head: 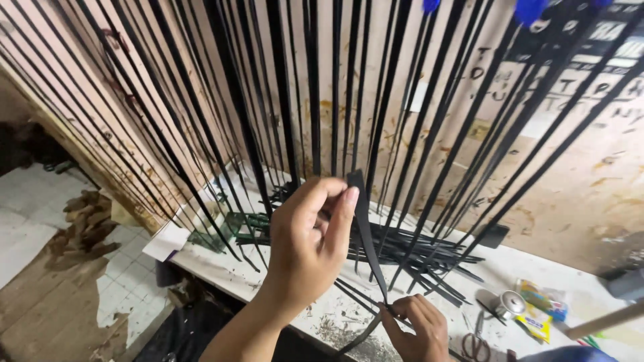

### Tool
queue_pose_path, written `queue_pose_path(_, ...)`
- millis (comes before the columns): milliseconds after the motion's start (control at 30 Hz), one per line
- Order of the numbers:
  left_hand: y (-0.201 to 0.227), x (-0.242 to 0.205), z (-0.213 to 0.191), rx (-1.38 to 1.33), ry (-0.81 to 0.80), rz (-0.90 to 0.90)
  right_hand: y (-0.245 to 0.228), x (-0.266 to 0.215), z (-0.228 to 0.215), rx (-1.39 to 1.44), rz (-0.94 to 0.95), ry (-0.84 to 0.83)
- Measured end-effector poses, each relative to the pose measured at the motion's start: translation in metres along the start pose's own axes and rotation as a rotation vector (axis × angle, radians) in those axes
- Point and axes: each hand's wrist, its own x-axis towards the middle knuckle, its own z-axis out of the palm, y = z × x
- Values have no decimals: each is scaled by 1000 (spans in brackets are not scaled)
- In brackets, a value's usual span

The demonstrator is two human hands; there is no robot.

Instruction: The person repeatedly picks up black rubber strips, presses them into a heated mold on a blue container to shape them, and then hangs the shaped strips on a wall rack using colored clips. The process is repeated for multiple strips.

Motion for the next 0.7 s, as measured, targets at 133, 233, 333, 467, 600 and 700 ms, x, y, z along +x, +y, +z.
queue_pose_path(133, -6, 22, 9, -75, -3, 35, 17, 27, -28, 45, -97, -59)
queue_pose_path(233, -11, 37, 15, -147, -6, 54, 70, 70, -46, -49, -273, -10)
queue_pose_path(333, -15, 50, 24, -169, 123, 55, 92, 150, -66, -121, -444, 238)
queue_pose_path(467, -21, 63, 19, -115, 63, 91, 23, 279, -103, -568, -827, 234)
queue_pose_path(600, -25, 76, 16, -159, 27, 128, -26, 365, -113, -940, -964, 92)
queue_pose_path(700, -32, 84, 19, -194, 19, 114, -22, 402, -110, -1082, -975, 11)
